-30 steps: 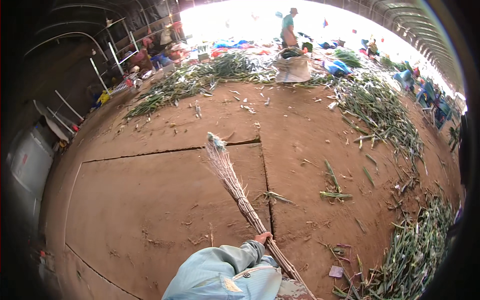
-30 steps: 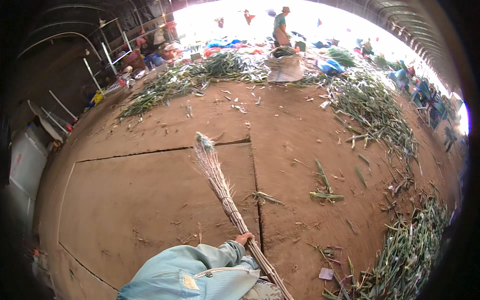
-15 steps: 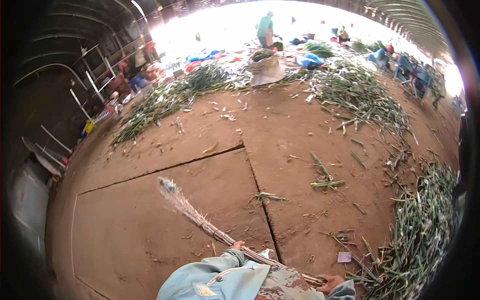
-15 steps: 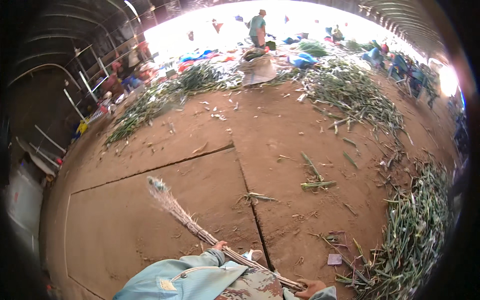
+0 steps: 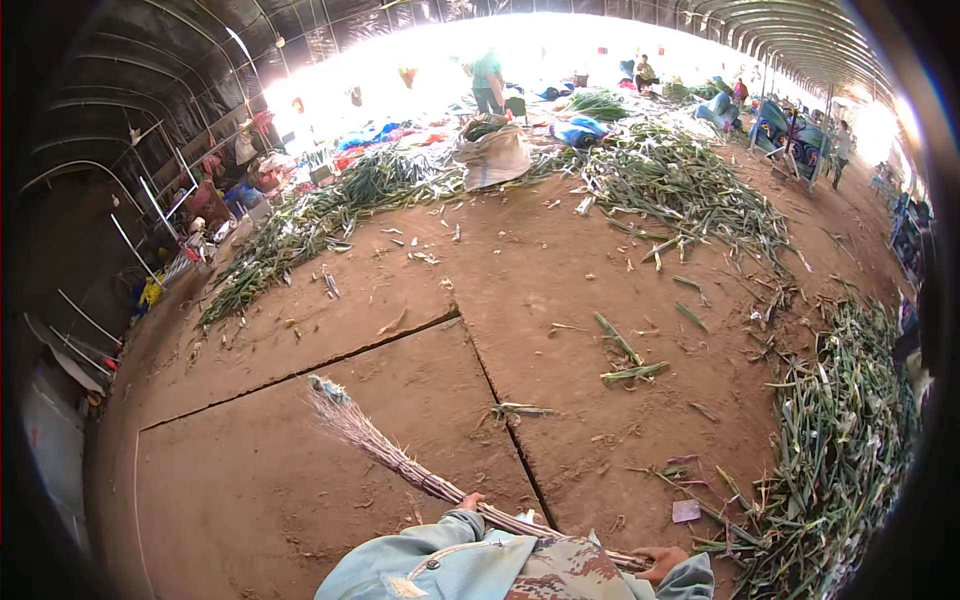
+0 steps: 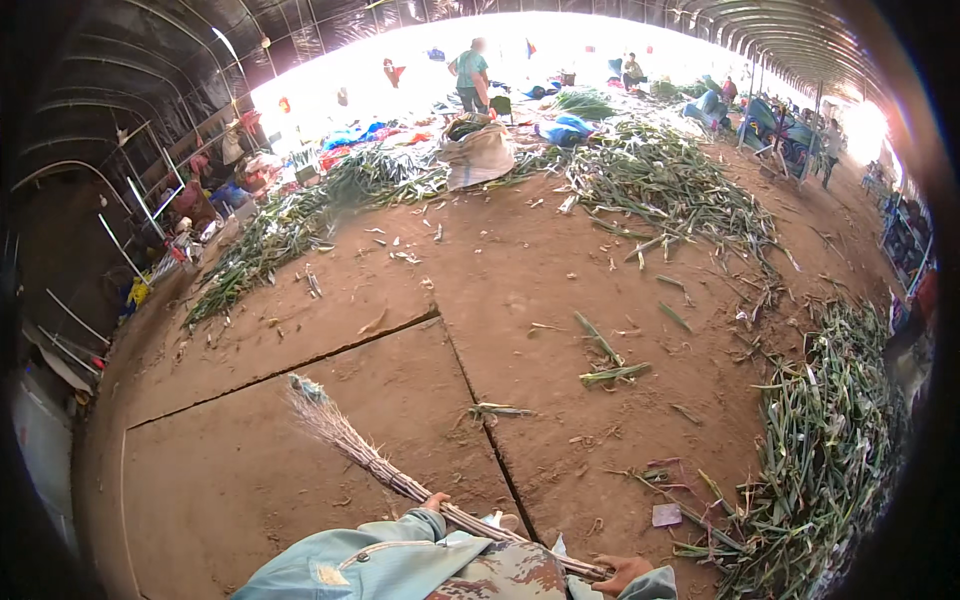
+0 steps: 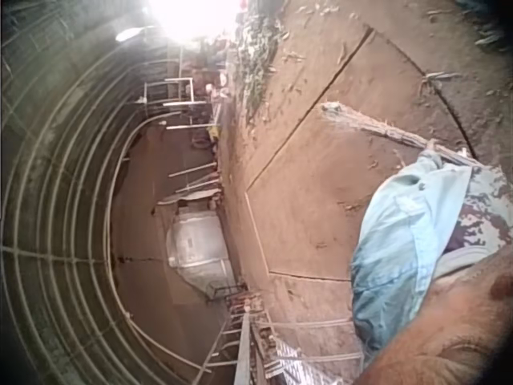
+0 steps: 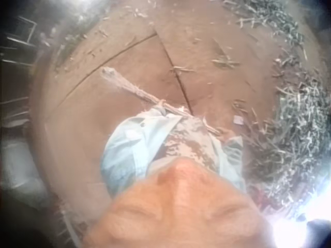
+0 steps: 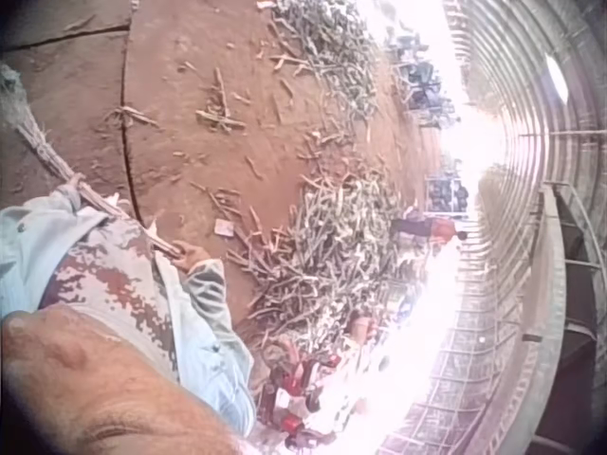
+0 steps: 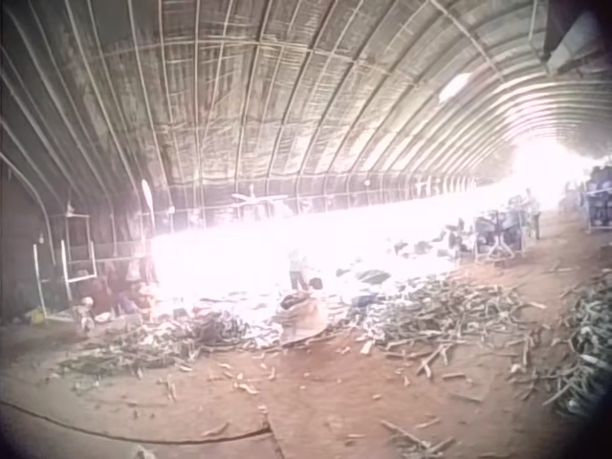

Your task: The recorder is sweeping agricultural debris (leek or scallion leaves) into piles on a dirt floor inside a large shed.

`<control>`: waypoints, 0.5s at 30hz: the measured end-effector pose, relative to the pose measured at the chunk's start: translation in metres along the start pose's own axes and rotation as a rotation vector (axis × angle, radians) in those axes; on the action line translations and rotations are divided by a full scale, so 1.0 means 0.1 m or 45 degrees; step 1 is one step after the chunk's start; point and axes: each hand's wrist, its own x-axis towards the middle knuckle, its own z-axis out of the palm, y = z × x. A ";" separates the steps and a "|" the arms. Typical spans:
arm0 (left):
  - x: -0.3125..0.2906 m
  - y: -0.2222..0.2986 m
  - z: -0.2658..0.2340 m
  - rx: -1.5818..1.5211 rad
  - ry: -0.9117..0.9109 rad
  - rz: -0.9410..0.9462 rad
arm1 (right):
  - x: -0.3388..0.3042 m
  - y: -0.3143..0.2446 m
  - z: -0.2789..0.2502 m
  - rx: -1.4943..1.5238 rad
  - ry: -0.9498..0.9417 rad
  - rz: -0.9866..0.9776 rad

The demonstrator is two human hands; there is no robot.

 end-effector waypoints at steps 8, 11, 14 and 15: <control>-0.03 -0.01 0.09 0.102 0.007 0.103 | -0.03 0.10 0.16 0.025 0.037 0.001; -0.04 -0.08 0.10 0.076 0.021 0.074 | -0.07 0.18 0.18 0.021 0.050 -0.007; 0.01 -0.15 0.05 0.000 0.002 -0.022 | -0.07 0.20 0.17 0.001 0.059 -0.031; 0.04 -0.18 0.01 -0.021 0.020 0.018 | -0.05 0.20 0.17 -0.006 0.059 -0.039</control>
